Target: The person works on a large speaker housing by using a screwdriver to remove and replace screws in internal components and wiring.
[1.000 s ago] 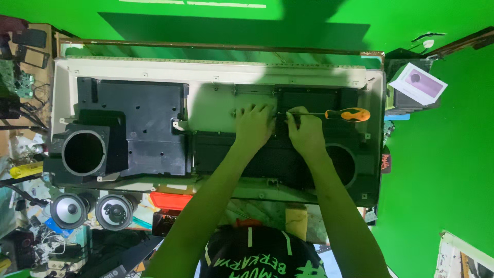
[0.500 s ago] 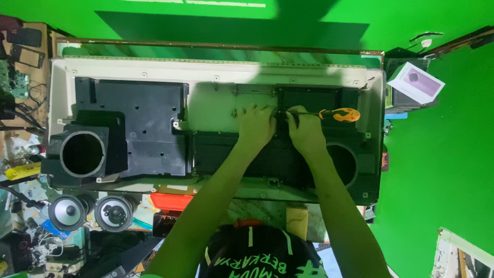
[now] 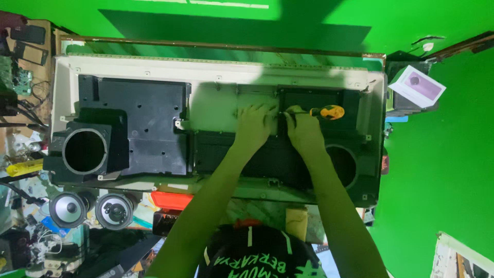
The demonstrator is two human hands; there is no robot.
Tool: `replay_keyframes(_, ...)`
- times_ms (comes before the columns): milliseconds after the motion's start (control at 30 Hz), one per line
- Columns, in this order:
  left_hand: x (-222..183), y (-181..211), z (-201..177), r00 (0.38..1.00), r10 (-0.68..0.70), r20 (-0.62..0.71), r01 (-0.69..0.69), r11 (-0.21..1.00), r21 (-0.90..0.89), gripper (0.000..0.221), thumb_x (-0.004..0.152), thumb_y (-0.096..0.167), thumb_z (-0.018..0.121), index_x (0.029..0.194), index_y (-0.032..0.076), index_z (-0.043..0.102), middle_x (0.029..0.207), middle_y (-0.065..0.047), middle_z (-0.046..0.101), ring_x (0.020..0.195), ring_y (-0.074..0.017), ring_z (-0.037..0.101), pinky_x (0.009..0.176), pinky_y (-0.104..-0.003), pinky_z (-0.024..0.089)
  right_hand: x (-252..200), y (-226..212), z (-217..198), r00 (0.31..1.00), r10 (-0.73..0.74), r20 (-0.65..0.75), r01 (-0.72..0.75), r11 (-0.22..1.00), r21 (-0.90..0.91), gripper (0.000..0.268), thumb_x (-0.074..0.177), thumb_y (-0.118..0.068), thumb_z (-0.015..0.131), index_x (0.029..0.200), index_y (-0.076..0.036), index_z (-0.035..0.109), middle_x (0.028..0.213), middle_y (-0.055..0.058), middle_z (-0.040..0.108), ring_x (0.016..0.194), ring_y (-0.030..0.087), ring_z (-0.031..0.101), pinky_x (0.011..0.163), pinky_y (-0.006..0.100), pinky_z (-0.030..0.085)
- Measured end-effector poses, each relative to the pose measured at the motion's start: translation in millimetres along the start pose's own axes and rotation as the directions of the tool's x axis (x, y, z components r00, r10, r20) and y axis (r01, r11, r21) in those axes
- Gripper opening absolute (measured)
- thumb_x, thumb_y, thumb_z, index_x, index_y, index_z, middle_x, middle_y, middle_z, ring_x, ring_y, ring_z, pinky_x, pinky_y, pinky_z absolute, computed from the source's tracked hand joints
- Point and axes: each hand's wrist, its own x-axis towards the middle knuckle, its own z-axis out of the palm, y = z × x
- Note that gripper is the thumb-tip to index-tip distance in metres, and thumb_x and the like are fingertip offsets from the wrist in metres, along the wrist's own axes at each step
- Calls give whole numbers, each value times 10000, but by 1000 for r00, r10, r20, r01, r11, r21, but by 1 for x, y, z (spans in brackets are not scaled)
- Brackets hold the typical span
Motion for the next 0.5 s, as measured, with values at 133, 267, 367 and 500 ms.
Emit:
replay_keyframes(133, 3, 25, -27, 993, -58, 104, 97, 903, -420, 392, 945, 30, 577, 1318, 113, 666, 1243, -185, 697, 1114, -335, 673, 947, -393, 544, 2, 4, 4, 993, 105, 52, -103, 994, -31, 217, 998, -237, 616, 1132, -76, 674, 984, 202, 727, 881, 428, 694, 725, 507, 544)
replay_keyframes(267, 6, 56, -53, 999, 38, 12, -27, 879, -476, 372, 1012, 34, 563, 1361, 138, 637, 1297, -115, 740, 1101, -238, 755, 933, -340, 577, -6, 24, 22, 995, 75, 62, -65, 987, -150, 229, 1026, -253, 594, 1156, -72, 649, 937, 200, 722, 816, 411, 697, 696, 510, 544)
replay_keyframes(367, 8, 72, -75, 995, 92, 27, -61, 825, -562, 423, 1000, 25, 557, 1409, 116, 610, 1349, -123, 724, 1197, -249, 734, 1030, -348, 544, -8, 48, 39, 995, -10, 101, 40, 952, -305, 247, 1000, -239, 610, 1178, -69, 638, 962, 180, 721, 836, 375, 707, 711, 481, 554)
replay_keyframes(500, 13, 83, -84, 962, 253, 107, -124, 746, -654, 445, 1009, 167, 712, 1425, 118, 564, 1376, -116, 672, 1274, -238, 690, 1096, -340, 566, -12, 77, 60, 981, -187, 51, 192, 910, -366, 262, 972, -222, 649, 1189, -75, 637, 1031, 155, 713, 931, 348, 701, 805, 457, 545)
